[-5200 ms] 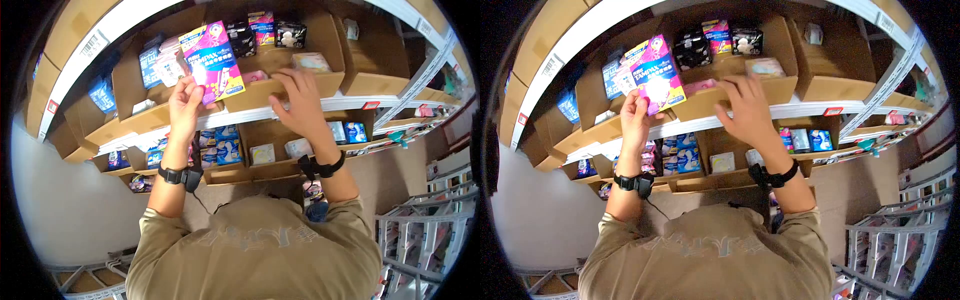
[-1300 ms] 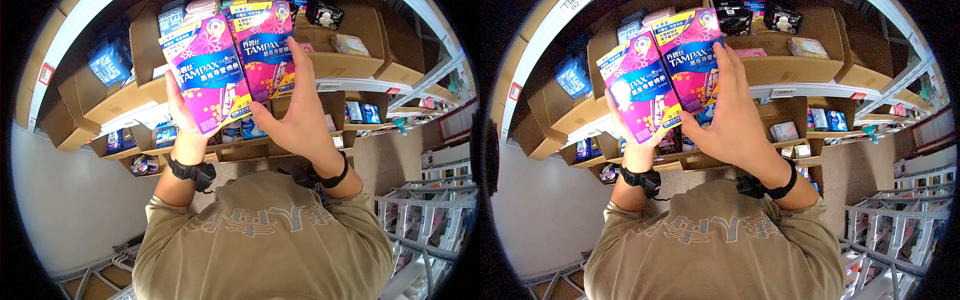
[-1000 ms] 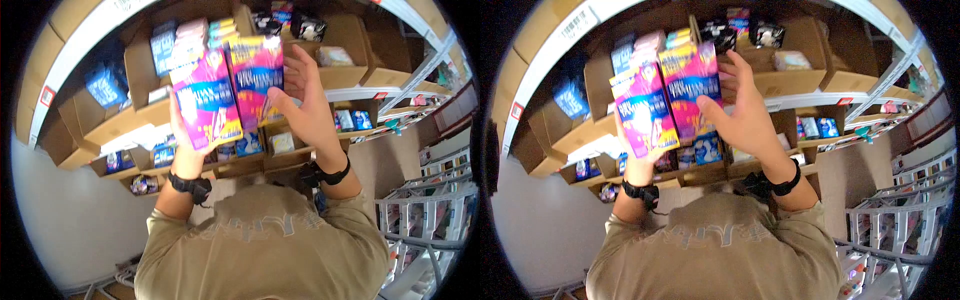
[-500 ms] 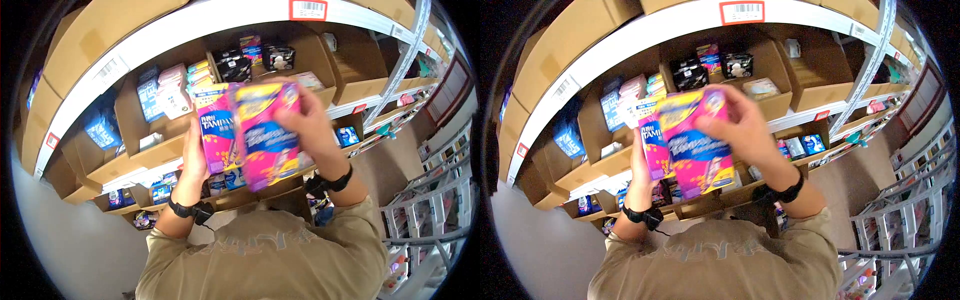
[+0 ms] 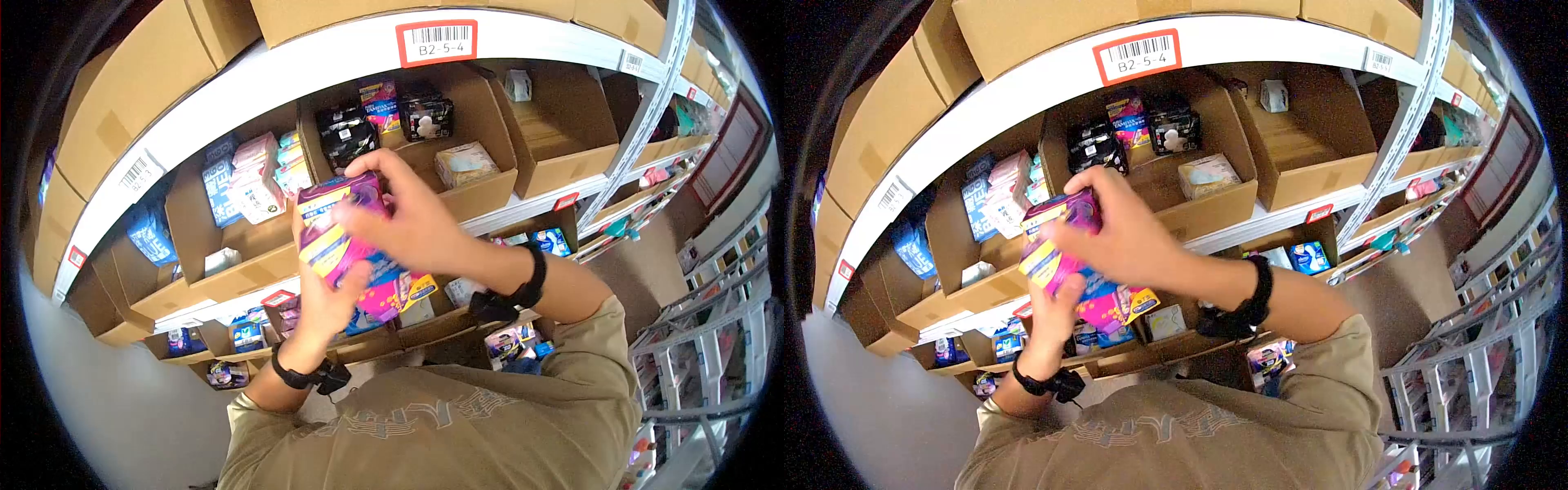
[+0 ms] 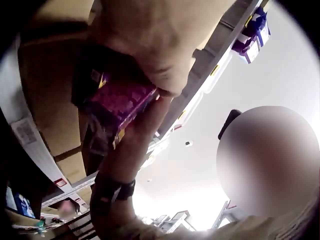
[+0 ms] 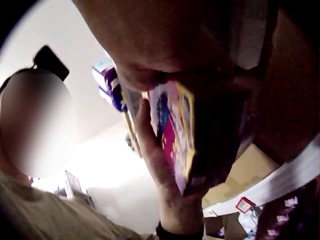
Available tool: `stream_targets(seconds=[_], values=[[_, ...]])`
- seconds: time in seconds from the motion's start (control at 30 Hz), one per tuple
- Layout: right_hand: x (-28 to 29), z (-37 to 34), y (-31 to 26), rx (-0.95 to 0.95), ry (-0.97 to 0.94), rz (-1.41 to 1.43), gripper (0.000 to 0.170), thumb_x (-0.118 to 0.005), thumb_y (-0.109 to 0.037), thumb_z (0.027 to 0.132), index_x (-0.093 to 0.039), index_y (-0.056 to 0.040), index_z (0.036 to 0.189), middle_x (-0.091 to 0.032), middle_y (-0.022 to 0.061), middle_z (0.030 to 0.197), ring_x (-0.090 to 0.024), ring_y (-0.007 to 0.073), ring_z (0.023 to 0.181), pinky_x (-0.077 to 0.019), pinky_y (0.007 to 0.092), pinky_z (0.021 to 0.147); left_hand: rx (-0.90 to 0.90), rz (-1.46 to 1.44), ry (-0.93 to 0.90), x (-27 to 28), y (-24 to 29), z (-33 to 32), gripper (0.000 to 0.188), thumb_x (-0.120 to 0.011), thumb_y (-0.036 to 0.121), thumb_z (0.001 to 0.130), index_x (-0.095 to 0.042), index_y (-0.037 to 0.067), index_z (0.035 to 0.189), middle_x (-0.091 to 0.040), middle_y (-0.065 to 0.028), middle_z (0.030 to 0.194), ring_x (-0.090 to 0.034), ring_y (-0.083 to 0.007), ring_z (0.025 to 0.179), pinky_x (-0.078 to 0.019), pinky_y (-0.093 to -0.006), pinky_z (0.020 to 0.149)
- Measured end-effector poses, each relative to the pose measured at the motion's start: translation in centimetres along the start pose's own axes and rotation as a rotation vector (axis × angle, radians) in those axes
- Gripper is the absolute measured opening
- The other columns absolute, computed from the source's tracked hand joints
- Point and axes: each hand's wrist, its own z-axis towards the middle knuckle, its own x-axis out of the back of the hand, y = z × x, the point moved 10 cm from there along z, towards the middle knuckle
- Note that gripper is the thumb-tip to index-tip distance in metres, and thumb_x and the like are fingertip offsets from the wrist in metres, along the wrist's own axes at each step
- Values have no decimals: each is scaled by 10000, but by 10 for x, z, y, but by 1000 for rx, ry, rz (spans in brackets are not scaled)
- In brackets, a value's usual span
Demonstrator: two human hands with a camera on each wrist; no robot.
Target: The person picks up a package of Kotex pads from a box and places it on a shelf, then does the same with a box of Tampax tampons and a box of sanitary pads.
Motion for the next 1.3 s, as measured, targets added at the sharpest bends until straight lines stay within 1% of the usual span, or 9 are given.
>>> stream_targets(seconds=[0.1, 0.17, 0.23, 0.3, 0.4, 0.47, 0.63, 0.73, 1.3], values=[[-2, -1, -19, 122, 19, 51, 482, -657, -291, 930, -406, -54, 1267, -552, 98, 1104, -545, 106, 976, -491, 295, 833, 81, 38, 45, -5, 9, 0, 1144, -779, 76, 766, 72, 69, 1531, -444, -159, 1373, -517, -237, 1217, -440, -374, 1025], [-5, 8, -10, 0, -150, 359, 489, -612, -321, 964, -402, -55, 1316, -553, 96, 1128, -547, 125, 1000, -482, 310, 864, 26, 13, 8, -2, 19, 2, 1129, -779, 93, 778, 59, 62, 1535, -474, -158, 1358, -536, -234, 1205, -452, -377, 1017], [6, 21, -10, 13, -251, 278, 522, -622, -354, 953, -460, -50, 1346, -591, 76, 1123, -568, 138, 1005, -466, 309, 922, -14, -47, -47, 0, 29, 4, 1122, -783, 102, 772, 35, 59, 1539, -488, -163, 1353, -548, -235, 1195, -453, -377, 1017], [2, 25, -9, -91, -534, 305, 477, -680, -317, 917, -549, -29, 1275, -628, 75, 1115, -582, 135, 1012, -458, 305, 950, -88, -104, -69, -3, 41, 7, 1020, -783, 189, 776, -121, -28, 1521, -505, -188, 1352, -543, -242, 1205, -424, -369, 1039], [22, 42, -13, 15, -641, 41, 445, -766, -161, 835, -608, 2, 1218, -657, 91, 1136, -603, 158, 1071, -499, 301, 935, -166, -27, -59, 4, 39, 14, 851, -758, 329, 788, -367, -102, 1408, -479, -222, 1389, -528, -242, 1224, -407, -378, 1049], [43, 52, -20, 66, -701, -171, 453, -765, -126, 827, -604, 3, 1230, -663, 98, 1127, -618, 165, 1045, -525, 315, 924, -189, -173, -20, 6, 34, 23, 831, -743, 366, 798, -394, -109, 1383, -458, -241, 1409, -532, -256, 1226, -420, -376, 1039], [141, 105, -4, 46, -226, -605, 609, -724, -392, 845, -540, -47, 1312, -616, 137, 1254, -602, 250, 1133, -502, 371, 963, -161, -215, -176, -6, 15, 36, 618, -704, 214, 848, -444, -56, 1339, -425, -232, 1449, -542, -242, 1223, -436, -379, 1032], [170, 146, 10, 281, -31, -815, 679, -708, -504, 818, -548, -69, 1313, -605, 160, 1271, -592, 308, 1153, -489, 427, 975, -146, -44, -247, -16, 8, 31, 540, -704, 146, 864, -463, -47, 1307, -461, -199, 1429, -552, -205, 1202, -443, -353, 1015], [185, 193, 53, 336, 218, -1451, 682, -688, -531, 823, -549, -75, 1311, -603, 168, 1268, -588, 329, 1152, -476, 448, 982, -58, -31, -203, -13, -1, 29, 550, -726, 130, 866, -459, -26, 1320, -611, -121, 1216, -596, -141, 1067, -489, -312, 925]])
